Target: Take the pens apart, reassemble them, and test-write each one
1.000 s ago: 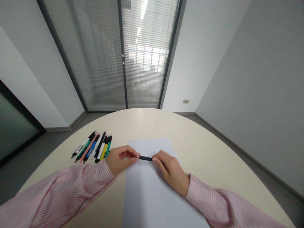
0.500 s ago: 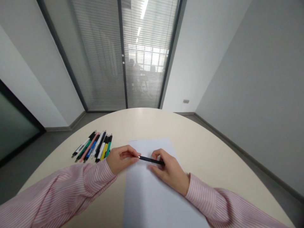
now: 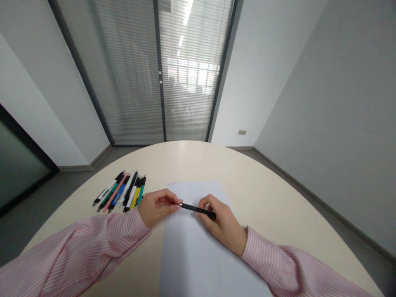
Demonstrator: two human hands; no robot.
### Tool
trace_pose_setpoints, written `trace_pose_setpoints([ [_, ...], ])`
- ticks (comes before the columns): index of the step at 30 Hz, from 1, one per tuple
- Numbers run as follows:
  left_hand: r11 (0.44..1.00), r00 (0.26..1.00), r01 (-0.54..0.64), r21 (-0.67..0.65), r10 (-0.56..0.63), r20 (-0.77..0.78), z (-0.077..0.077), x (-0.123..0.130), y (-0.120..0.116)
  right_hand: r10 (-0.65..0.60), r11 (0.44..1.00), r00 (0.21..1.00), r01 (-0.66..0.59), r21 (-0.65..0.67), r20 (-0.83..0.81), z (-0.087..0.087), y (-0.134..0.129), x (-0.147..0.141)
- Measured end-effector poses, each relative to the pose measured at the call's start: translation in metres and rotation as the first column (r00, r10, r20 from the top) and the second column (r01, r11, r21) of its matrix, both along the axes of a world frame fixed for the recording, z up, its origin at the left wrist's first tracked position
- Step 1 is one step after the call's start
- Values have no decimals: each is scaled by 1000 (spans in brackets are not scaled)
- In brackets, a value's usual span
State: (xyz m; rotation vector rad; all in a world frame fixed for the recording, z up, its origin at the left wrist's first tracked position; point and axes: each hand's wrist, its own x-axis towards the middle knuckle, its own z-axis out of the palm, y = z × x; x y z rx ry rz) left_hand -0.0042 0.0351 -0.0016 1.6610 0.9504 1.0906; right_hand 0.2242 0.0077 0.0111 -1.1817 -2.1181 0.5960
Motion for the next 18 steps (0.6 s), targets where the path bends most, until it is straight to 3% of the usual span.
trace_pose_setpoints([
  [5,1000,1000,1,25,-1,-11,1,0,0,75,997,995,-77,25,70,4,1,0],
  [13,1000,1000,-17,10,17,9,2,-2,1,-4,1000,1000,4,4,0,0,0,1],
  [18,1000,1000,-13,16,13,-7,3,-2,1,80,996,996,-81,28,50,1,0,1],
])
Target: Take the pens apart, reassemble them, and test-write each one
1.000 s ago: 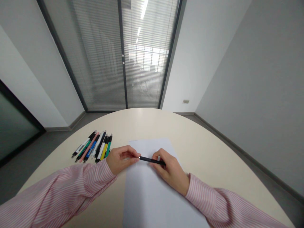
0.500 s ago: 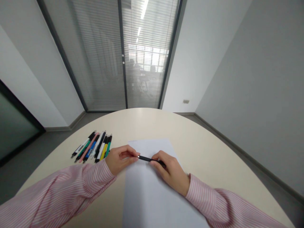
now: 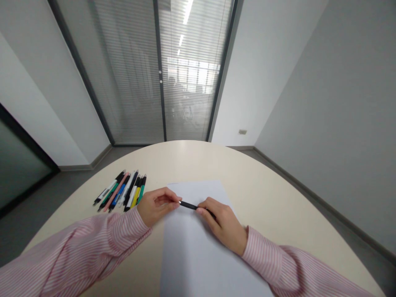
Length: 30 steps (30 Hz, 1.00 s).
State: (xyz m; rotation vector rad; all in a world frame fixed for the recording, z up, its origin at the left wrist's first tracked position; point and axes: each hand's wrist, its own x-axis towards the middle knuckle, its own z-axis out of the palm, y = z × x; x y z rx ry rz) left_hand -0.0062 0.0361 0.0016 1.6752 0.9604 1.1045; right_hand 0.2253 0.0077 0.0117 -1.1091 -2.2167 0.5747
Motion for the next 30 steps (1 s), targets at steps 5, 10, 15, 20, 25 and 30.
trace_pose_setpoints([
  [5,999,999,-34,-1,34,3,-1,-1,3,-97,995,994,97,-14,-45,-1,0,-1],
  [10,1000,1000,-18,16,18,0,0,-2,1,-55,998,995,52,-40,-81,-1,1,1],
  [15,997,999,-35,71,35,11,2,1,-2,-47,998,995,42,-51,-86,3,1,-1],
  [20,998,998,-61,32,60,25,3,3,-1,-228,940,870,78,-333,-437,10,8,-3],
  [25,998,999,-54,15,54,-2,7,8,-6,-374,823,497,-211,-527,-783,20,26,-11],
  [30,994,969,18,106,8,-248,1,8,-11,-437,756,280,-400,-518,-855,35,51,-27],
])
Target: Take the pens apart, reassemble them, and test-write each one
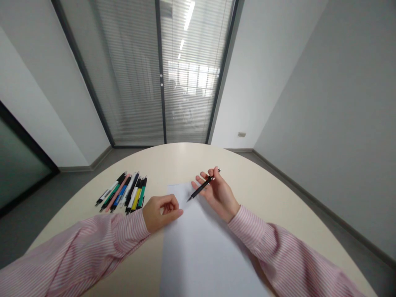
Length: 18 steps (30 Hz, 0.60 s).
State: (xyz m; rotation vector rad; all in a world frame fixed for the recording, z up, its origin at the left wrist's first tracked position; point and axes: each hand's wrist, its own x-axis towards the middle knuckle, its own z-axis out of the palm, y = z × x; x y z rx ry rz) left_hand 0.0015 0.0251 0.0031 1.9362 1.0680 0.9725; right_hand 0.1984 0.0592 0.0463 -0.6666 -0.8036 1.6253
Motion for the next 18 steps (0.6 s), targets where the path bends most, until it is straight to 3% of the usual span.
trace_pose_setpoints([
  [2,984,974,130,119,-105,-199,-5,-1,-1,57,998,995,-57,-3,-77,6,11,-5],
  [6,857,878,385,343,-225,-423,-13,-2,-3,274,953,938,-295,-73,-214,14,26,-9],
  [10,854,869,401,331,-240,-434,-13,-1,-3,364,884,892,-421,-201,-269,13,28,-9],
  [18,861,867,396,320,-236,-438,-14,-1,-2,292,904,922,-352,-241,-252,8,29,-7],
])
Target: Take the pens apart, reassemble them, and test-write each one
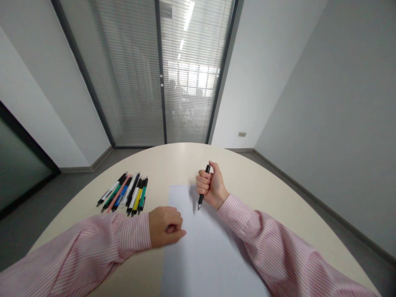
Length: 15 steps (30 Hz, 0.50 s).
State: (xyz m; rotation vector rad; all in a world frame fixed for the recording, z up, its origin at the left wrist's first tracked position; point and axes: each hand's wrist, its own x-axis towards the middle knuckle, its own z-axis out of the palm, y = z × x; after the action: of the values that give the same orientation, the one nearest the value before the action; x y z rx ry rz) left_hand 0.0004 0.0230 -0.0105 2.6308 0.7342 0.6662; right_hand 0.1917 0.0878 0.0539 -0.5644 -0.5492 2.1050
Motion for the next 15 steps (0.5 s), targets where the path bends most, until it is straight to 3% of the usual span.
trace_pose_setpoints([
  [9,1000,1000,4,4,-4,3,-1,0,0,-21,1000,998,20,7,64,-2,4,4],
  [15,1000,1000,10,2,-10,2,1,0,0,-134,985,981,116,128,138,-4,2,-3],
])
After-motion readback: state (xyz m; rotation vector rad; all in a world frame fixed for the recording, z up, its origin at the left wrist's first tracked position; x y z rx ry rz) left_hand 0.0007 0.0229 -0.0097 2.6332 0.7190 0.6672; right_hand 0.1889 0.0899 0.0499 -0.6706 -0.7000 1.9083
